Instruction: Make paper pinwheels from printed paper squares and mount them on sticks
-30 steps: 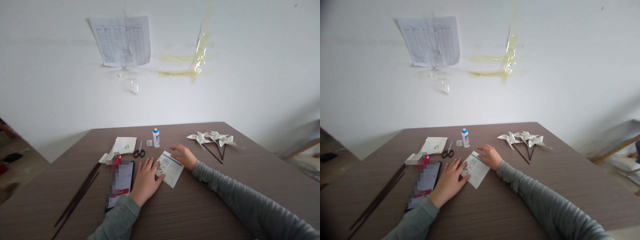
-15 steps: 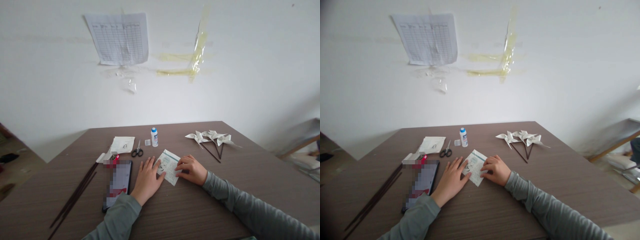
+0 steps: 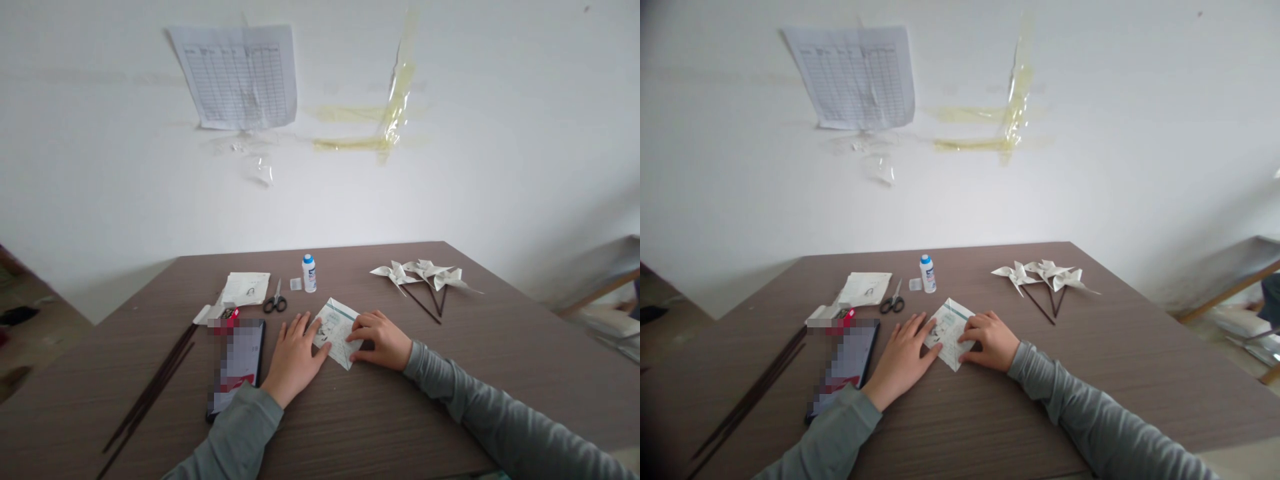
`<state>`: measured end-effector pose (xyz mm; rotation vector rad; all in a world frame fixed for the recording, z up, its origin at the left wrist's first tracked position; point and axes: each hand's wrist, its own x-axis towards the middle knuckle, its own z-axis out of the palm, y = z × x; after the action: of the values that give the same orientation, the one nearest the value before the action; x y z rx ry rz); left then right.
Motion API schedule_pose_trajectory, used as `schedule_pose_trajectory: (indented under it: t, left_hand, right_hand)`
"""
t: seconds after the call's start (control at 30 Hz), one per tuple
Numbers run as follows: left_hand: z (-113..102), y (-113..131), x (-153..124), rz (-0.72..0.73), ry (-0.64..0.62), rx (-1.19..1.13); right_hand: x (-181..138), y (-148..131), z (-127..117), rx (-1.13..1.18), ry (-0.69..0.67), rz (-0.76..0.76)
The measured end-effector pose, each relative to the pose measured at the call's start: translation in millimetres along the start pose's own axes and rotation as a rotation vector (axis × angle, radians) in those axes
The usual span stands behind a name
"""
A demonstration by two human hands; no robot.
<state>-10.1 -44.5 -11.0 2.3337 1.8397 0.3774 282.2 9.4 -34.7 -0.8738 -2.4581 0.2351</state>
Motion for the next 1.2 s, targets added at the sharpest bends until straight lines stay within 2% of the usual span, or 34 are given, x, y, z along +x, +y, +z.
schedule_pose_trajectory:
  t: [0.3,0.5,0.63,0.8,1.2]
  left_hand:
    - [2.1,0.1,0.4,-0.023,0.000,0.010]
    - [5.2,-2.9,1.0,-0.015,0.016,-0.006]
    - [4.0,-1.5,1.1,-0.022,0.003,0.005]
    - [3.5,-1.5,1.5,-0.016,0.004,0.018]
    - [-3.8,0.7,-1.7,-0.025,0.003,-0.006]
  right_hand:
    - [4.5,-3.4,-1.7,0.044,0.084,-0.020]
    - [3.6,-1.6,-5.7,0.057,-0.009,0.018]
    - [2.3,0.6,-4.6,0.046,0.010,0.000]
    - [3.1,0.8,-4.9,0.053,-0.046,0.021]
    - [2.1,2.6,1.8,0.139,0.023,0.030]
